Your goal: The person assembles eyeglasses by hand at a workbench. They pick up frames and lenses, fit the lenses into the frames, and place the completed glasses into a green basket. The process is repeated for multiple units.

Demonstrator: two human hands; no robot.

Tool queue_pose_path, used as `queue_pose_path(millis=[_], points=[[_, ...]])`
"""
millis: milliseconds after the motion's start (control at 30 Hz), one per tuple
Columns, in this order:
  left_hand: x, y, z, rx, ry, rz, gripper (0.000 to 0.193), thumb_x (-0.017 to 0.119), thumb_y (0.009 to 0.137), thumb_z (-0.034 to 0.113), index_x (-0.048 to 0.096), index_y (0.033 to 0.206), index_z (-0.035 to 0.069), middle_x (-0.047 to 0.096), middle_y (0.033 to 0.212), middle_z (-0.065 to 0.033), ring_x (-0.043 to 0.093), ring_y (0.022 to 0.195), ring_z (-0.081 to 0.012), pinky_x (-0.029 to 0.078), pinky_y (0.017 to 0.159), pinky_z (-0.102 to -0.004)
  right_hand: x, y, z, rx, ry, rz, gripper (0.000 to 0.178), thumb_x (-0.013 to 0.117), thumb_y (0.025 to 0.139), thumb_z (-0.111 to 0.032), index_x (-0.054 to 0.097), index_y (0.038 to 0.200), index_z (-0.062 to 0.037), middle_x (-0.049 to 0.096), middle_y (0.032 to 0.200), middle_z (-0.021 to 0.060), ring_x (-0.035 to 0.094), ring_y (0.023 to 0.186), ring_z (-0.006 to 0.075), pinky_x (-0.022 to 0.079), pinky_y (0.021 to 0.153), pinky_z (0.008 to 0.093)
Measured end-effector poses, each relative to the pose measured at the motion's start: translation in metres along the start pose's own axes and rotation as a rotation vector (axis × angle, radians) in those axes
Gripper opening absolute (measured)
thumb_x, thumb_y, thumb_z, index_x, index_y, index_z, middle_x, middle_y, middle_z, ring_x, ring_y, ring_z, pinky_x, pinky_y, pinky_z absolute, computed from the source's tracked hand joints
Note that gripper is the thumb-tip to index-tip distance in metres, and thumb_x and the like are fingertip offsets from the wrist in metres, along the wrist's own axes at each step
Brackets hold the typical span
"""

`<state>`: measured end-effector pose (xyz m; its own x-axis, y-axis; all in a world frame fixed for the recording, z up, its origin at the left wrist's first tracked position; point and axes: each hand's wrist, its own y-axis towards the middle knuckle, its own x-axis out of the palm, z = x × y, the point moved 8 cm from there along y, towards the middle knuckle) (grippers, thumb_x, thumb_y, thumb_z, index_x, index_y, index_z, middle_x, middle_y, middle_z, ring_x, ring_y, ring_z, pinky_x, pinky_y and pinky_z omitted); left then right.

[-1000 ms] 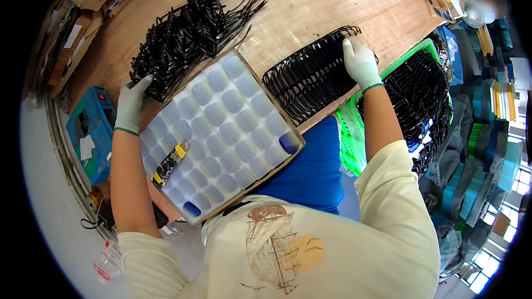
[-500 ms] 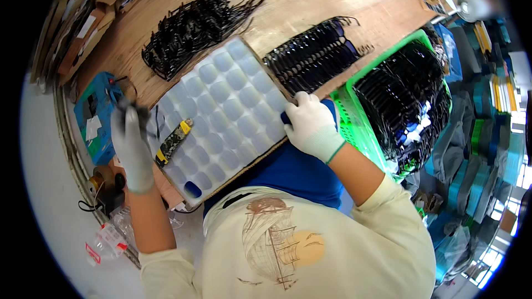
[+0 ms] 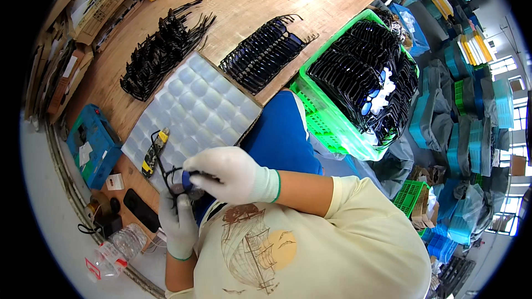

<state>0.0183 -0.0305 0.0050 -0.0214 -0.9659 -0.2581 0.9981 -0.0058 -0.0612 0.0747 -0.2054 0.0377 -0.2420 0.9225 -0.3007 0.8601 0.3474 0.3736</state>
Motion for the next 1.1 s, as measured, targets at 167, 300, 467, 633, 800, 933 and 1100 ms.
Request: queue_pose_path(millis=[167, 300, 467, 633, 800, 933, 1100], points=[[0.010, 0.009, 0.012, -0.011, 0.130, -0.100, 0.026, 0.049, 0.106, 0.018, 0.059, 0.115, -0.005, 0.073, 0.089, -0.0104, 0.064, 0.076, -0.0135, 0.052, 0.073, -0.0285, -0.001, -0.009, -0.012, -0.081, -0.049, 0.066, 0.026, 0.073, 0.087, -0.006, 0.069, 0.113, -0.0027, 0.068, 0.097, 0.0128, 0.068, 0.082, 0.0340, 0.057, 0.073, 0.0388], [0.006, 0.002, 0.012, 0.029, 0.086, -0.093, 0.030, 0.049, 0.106, 0.023, 0.060, 0.111, -0.005, 0.073, 0.083, -0.0100, 0.065, 0.070, -0.0153, 0.050, 0.064, -0.0311, 0.001, -0.010, -0.005, 0.083, -0.026, 0.045, 0.029, 0.075, 0.087, -0.008, 0.068, 0.115, -0.0023, 0.067, 0.097, 0.0129, 0.069, 0.083, 0.0289, 0.057, 0.074, 0.0361], [0.004, -0.006, 0.001, -0.034, 0.033, -0.188, 0.034, 0.049, 0.108, 0.029, 0.061, 0.111, -0.003, 0.068, 0.082, -0.0046, 0.058, 0.070, -0.0085, 0.046, 0.064, -0.0247, 0.028, -0.020, 0.030, 0.651, 0.624, -0.320, 0.025, 0.067, 0.095, -0.017, 0.071, 0.104, 0.0061, 0.067, 0.081, 0.0073, 0.060, 0.075, 0.0105, 0.050, 0.069, 0.0274], [-0.001, -0.003, 0.009, 0.032, 0.091, -0.132, 0.033, 0.048, 0.108, 0.025, 0.063, 0.106, -0.004, 0.069, 0.074, -0.0069, 0.060, 0.065, -0.0100, 0.047, 0.061, -0.0259, 0.032, -0.028, 0.042, 0.719, 0.486, -0.277, 0.027, 0.069, 0.096, -0.021, 0.073, 0.097, 0.0059, 0.064, 0.075, 0.0038, 0.053, 0.069, 0.0078, 0.047, 0.062, 0.0289], [-0.002, -0.002, 0.020, 0.074, 0.181, -0.062, 0.034, 0.050, 0.106, 0.024, 0.064, 0.103, -0.006, 0.069, 0.072, -0.0077, 0.064, 0.064, -0.0121, 0.050, 0.061, -0.0269, 0.031, -0.024, 0.036, 0.653, 0.405, -0.203, 0.026, 0.069, 0.096, -0.021, 0.072, 0.093, 0.0050, 0.060, 0.069, 0.0065, 0.051, 0.065, 0.0099, 0.046, 0.060, 0.0313], [0.001, 0.004, 0.014, -0.032, 0.105, -0.175, 0.035, 0.051, 0.105, 0.026, 0.066, 0.101, -0.006, 0.069, 0.075, -0.0079, 0.064, 0.066, -0.0122, 0.052, 0.062, -0.0273, 0.019, -0.012, 0.022, 0.543, 0.296, -0.260, 0.025, 0.068, 0.095, -0.019, 0.069, 0.087, 0.0047, 0.058, 0.068, 0.0103, 0.052, 0.062, 0.0142, 0.046, 0.058, 0.0325], [0.002, 0.012, 0.014, -0.099, 0.045, -0.250, 0.027, 0.052, 0.103, 0.020, 0.064, 0.096, -0.003, 0.067, 0.067, -0.0099, 0.064, 0.059, -0.0152, 0.049, 0.057, -0.0298, 0.010, -0.010, 0.010, 0.424, 0.236, -0.266, 0.022, 0.069, 0.091, -0.017, 0.067, 0.088, 0.0050, 0.060, 0.070, 0.0136, 0.056, 0.060, 0.0202, 0.046, 0.058, 0.0340]])
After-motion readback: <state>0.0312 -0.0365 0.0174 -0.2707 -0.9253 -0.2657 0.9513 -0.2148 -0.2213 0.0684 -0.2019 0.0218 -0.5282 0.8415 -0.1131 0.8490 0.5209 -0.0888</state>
